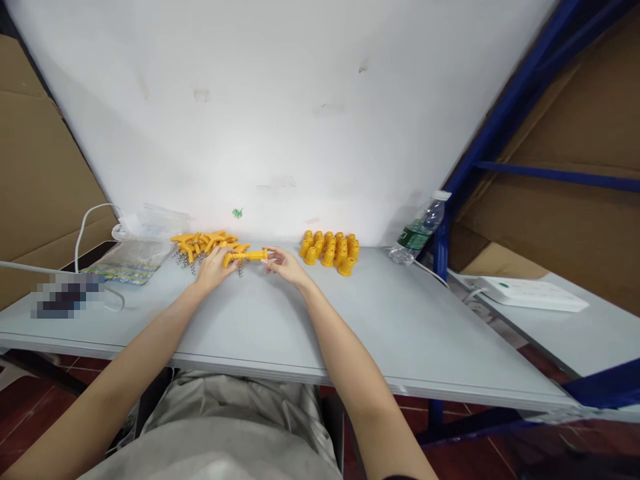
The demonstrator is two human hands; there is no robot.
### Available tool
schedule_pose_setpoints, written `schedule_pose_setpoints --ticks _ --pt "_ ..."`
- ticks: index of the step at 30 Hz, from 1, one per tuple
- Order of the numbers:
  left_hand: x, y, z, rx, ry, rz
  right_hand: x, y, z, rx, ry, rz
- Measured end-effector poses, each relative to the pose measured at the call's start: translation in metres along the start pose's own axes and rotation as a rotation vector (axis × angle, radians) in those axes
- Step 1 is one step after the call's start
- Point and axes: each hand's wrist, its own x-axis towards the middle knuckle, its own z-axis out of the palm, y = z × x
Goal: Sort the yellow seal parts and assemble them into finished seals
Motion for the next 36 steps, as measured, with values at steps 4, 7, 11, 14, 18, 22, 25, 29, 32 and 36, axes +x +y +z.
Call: schedule_pose_setpoints --ticks 4,7,11,14,18,22,25,29,32,36 --pt "0.0 0.001 0.0 -0.003 0.01 0.008 0.0 0.001 0.0 0.004 -0.001 -0.019" --pt "0.0 0.001 -0.001 -0.002 0.01 0.004 0.0 0.001 0.0 0.004 0.0 -0.012" --pt "-0.001 0.001 -0.002 -0.011 0.003 0.004 -0.002 -0.002 0.002 0.017 0.011 0.004" --pt "-0.001 0.001 -0.002 -0.009 0.009 0.003 -0.003 -0.004 0.003 0.036 0.022 0.015" --pt "-0.001 -0.001 0.0 -0.003 0.027 0.028 -0.005 -0.008 0.005 0.033 0.038 0.034" --pt "-0.002 0.0 0.001 0.0 0.033 0.038 -0.007 -0.013 0.009 0.028 0.052 0.046" --pt "-0.002 0.002 0.0 0.003 0.03 0.03 -0.008 -0.017 0.014 0.049 0.086 0.077" --pt "-0.002 0.004 -0.001 0.005 0.025 0.02 -0.006 -0.019 0.02 0.073 0.137 0.16" --pt "-0.001 0.005 -0.001 0.003 0.03 0.012 -0.005 -0.019 0.02 0.07 0.139 0.18" --pt "-0.001 0.004 -0.001 0.007 0.04 0.018 -0.002 -0.016 0.013 0.058 0.107 0.111"
